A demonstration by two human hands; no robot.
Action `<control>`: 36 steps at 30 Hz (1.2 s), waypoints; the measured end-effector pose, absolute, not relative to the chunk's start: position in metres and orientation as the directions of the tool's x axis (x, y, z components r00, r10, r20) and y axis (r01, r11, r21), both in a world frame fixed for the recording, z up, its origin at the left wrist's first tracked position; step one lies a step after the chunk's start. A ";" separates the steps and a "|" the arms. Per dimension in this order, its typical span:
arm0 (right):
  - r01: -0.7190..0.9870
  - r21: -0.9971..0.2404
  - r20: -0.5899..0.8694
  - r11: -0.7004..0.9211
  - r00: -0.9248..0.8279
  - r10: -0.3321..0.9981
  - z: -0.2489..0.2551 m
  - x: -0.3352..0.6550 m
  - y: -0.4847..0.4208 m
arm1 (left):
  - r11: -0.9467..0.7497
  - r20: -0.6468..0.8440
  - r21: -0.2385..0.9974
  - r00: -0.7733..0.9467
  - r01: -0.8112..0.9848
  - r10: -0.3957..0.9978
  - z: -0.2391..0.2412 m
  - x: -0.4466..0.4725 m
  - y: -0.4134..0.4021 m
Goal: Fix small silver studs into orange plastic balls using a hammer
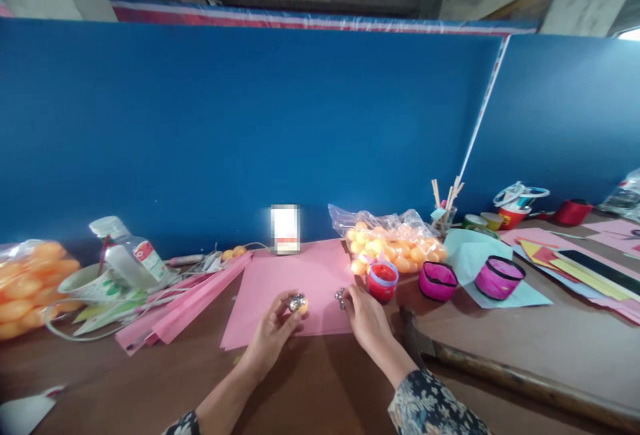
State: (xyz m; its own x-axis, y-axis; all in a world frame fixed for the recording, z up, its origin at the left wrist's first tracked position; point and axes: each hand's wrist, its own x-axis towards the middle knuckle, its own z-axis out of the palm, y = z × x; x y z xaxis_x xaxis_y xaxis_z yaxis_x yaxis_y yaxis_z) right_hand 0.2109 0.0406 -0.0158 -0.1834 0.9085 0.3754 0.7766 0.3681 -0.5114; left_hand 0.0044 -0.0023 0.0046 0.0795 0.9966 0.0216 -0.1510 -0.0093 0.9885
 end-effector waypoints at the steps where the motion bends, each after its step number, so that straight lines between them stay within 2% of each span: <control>1: 0.775 -0.513 0.376 0.368 -0.182 0.908 -0.016 0.211 0.041 | -0.002 0.014 0.988 0.072 -0.157 0.997 0.004 0.005 -0.002; 15: 0.800 -0.480 0.353 0.360 -0.200 0.914 -0.012 0.211 0.039 | 0.003 0.002 0.988 0.034 -0.154 0.999 0.004 0.006 -0.001; 36: 0.773 -0.508 0.386 0.381 -0.191 0.903 -0.013 0.210 0.039 | -0.021 0.033 0.990 0.079 -0.142 0.996 -0.004 0.004 0.000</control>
State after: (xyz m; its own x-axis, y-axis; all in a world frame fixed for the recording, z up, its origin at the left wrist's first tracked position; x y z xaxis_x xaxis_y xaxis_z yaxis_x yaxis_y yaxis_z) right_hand 0.2098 0.0390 -0.0126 -0.1912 0.9026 0.3857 0.7730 0.3807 -0.5076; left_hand 0.0044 -0.0003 -0.0042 0.0786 0.9964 0.0328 -0.1418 -0.0214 0.9897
